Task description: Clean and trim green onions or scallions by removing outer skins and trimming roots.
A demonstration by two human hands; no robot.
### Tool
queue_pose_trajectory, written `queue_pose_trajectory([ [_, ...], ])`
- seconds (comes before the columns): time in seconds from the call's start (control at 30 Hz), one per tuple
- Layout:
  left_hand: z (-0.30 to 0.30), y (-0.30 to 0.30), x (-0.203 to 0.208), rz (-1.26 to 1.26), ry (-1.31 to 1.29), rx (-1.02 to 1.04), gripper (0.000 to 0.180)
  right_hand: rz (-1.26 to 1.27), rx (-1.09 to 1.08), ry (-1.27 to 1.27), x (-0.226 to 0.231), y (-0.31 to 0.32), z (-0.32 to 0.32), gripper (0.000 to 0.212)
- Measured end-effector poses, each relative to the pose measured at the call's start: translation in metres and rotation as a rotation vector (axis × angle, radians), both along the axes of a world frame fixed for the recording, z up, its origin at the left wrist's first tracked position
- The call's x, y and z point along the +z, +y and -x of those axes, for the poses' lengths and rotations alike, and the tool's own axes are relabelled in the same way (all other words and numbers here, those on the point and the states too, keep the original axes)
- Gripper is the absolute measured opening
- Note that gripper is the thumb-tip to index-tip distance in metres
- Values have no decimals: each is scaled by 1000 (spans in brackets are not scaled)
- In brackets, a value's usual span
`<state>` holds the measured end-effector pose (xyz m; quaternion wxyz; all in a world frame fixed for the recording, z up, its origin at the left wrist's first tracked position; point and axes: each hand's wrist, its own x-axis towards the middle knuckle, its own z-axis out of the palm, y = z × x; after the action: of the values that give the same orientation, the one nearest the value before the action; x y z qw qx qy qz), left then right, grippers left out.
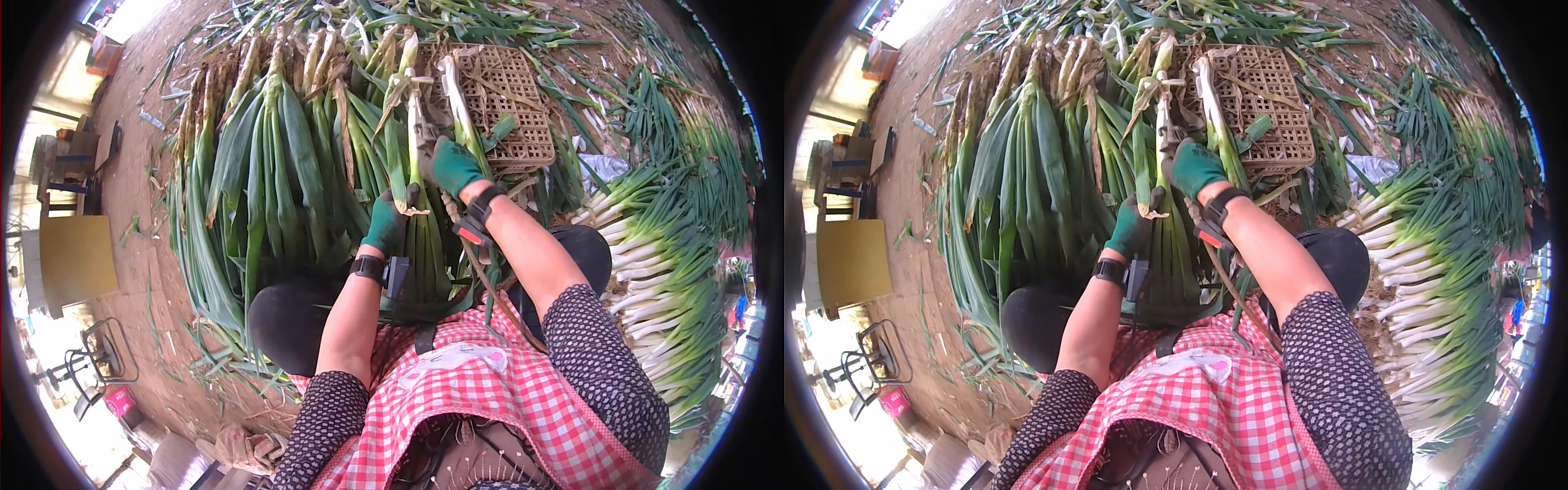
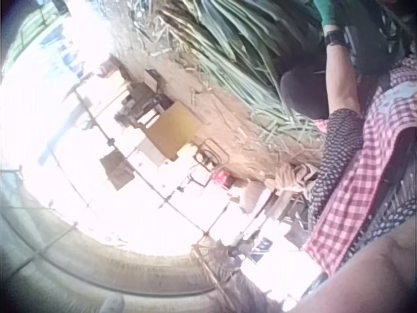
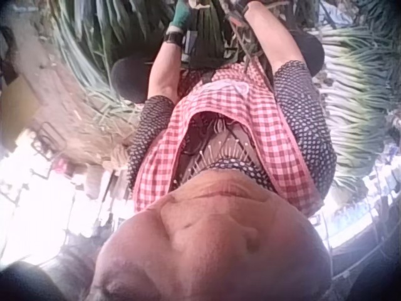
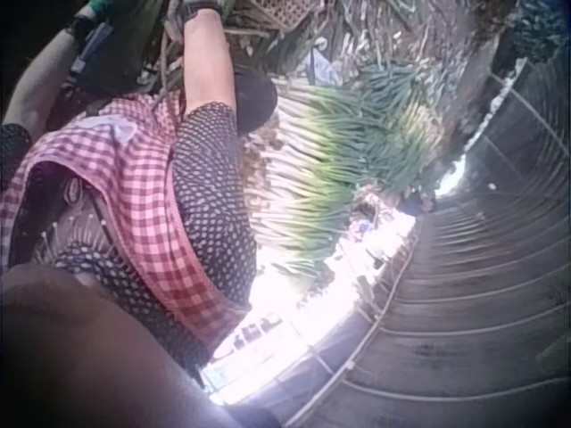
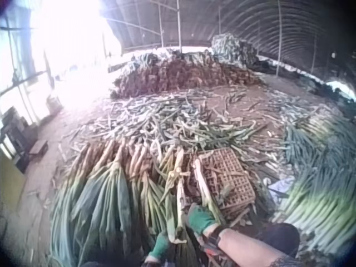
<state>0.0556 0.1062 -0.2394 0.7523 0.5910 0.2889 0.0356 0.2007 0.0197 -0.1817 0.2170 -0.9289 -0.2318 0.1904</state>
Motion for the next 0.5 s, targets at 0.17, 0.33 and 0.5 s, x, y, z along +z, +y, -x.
queue_pose_trajectory([
  [0.17, 2, 2, -1, 48, -56, 16, 38, -33, 76, 39, -19, -33, 32, 45],
  [0.33, 1, 4, -4, 91, -77, -1, 35, -21, 92, -51, -16, -28, 21, 48],
  [0.5, 3, 13, -22, -15, -34, -118, 32, 7, 62, 0, -11, -4, -23, 50],
])
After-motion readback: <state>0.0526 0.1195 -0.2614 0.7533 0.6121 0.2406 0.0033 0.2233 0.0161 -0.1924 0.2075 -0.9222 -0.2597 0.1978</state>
